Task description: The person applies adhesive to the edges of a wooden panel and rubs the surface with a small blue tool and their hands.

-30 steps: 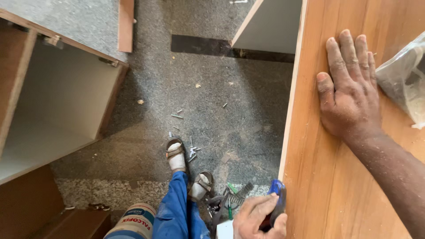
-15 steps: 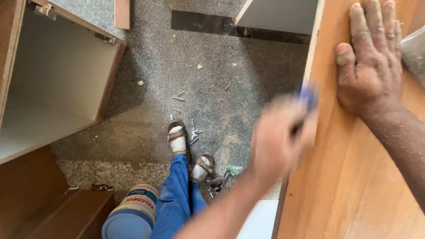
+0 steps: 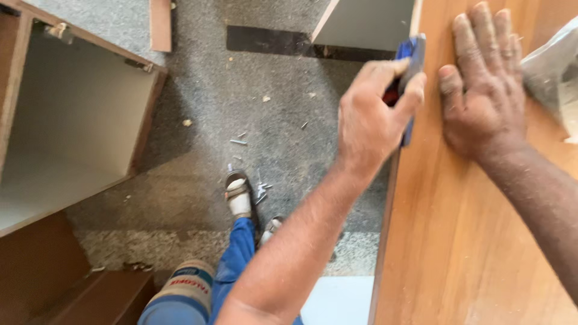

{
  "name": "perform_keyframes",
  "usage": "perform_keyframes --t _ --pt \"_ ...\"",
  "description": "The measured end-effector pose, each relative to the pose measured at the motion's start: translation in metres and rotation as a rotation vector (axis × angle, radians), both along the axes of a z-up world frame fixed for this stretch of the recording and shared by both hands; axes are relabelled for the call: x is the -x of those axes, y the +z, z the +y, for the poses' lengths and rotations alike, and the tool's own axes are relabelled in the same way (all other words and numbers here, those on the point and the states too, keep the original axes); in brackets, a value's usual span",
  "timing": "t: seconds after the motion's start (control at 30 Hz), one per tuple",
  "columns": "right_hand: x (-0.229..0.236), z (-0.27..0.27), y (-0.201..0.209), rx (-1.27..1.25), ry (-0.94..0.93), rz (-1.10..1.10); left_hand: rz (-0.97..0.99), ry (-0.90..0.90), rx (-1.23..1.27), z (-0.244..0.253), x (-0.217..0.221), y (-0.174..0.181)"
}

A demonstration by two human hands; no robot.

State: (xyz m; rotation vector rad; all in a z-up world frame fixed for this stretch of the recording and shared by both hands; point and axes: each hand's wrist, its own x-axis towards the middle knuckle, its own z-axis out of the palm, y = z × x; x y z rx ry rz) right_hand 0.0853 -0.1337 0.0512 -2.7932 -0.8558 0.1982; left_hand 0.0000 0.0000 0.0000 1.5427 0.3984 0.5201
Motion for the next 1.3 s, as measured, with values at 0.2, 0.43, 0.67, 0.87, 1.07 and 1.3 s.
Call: perform_keyframes --t 0.2,0.43,0.67,0.87,1.07,1.3 --pt "0.002 0.001 0.001 -0.034 0.008 0.008 0.049 -0.115 -0.166 -0.043 0.162 0.023" --pt "-0.003 0.001 -0.002 -0.021 0.004 0.005 0.033 -0.066 0.095 -0.006 0.038 0.008" --pt "-0.004 -0.002 -0.003 -0.025 0.012 -0.007 -0.060 -0.039 -0.038 0.011 -0.038 -0.009" --pt "-0.008 -0.001 -0.002 -0.046 0.015 -0.030 0.154 -0.067 0.016 -0.020 0.105 0.033" --pt "-0.003 -0.005 -0.005 -0.032 0.006 -0.008 -0.023 -0.071 -0.027 0.023 -0.042 0.018" --pt "-0.013 0.000 -0.006 -0.020 -0.007 -0.038 -0.031 0.029 -0.106 0.042 -0.120 -0.002"
